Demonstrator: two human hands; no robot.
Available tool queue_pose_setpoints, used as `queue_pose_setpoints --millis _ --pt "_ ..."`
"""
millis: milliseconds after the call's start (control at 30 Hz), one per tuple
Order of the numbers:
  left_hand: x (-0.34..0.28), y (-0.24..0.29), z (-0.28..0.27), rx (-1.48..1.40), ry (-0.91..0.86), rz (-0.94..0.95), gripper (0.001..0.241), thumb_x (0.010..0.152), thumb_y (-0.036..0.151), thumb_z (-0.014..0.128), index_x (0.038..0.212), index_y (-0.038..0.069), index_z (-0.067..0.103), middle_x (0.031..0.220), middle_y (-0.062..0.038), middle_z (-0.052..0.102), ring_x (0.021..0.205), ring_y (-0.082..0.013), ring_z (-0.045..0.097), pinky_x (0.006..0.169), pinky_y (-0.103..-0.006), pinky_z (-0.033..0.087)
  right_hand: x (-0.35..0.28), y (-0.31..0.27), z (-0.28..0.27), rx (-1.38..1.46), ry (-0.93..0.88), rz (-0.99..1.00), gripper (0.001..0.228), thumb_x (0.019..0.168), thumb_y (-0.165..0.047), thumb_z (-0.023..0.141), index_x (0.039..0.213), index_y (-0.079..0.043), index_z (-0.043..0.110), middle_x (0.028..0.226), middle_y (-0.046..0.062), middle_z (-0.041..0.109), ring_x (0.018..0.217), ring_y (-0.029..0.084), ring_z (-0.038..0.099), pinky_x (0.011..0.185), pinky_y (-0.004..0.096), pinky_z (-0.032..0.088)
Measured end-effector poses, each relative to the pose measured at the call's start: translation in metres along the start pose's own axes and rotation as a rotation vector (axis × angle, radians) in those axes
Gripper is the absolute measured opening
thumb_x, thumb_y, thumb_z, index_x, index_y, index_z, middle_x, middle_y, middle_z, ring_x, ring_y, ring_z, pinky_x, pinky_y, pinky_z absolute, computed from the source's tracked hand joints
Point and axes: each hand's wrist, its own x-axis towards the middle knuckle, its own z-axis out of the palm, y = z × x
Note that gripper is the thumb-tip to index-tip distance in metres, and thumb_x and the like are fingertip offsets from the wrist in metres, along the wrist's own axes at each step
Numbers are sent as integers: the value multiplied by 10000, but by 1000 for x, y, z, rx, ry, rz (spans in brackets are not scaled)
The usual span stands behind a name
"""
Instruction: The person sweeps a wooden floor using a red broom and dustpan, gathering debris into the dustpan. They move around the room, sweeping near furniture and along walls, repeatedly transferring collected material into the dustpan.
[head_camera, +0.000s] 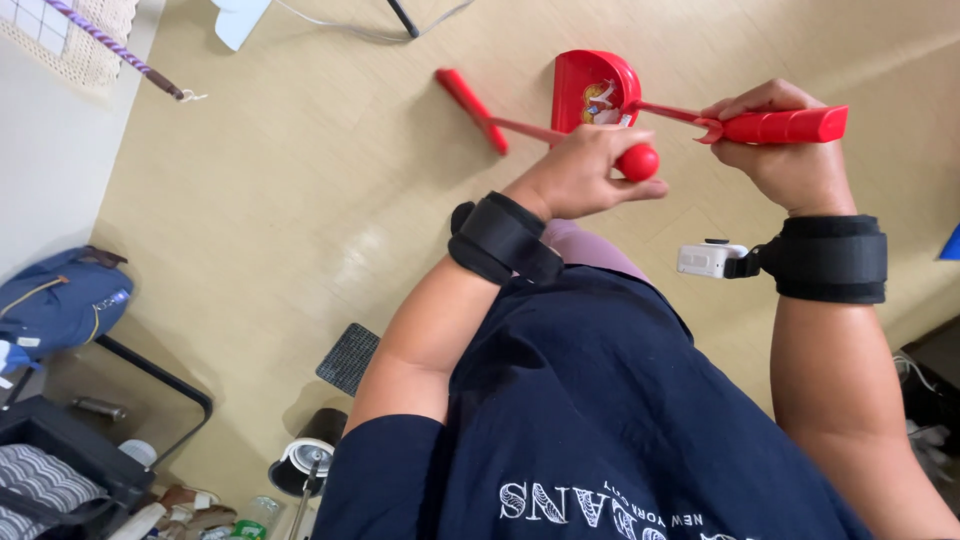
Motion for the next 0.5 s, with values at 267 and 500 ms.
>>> queue_pose_setpoints --millis 267,500 --pt "-3 41 -58 -6 261 65 266 986 250 786 910 62 614 826 -58 650 752 -171 663 692 -325 543 -12 6 -11 -1 25 -27 259 866 124 778 1023 8 608 1143 128 736 1127 197 722 999 338 606" --pt "-74 75 -155 -177 573 -205 169 1080 145 730 1078 66 580 904 -12 647 802 -85 649 705 -260 588 -12 10 -35 68 42 -35 261 869 147 763 1008 1 598 1120 123 724 1208 244 733 1027 367 625"
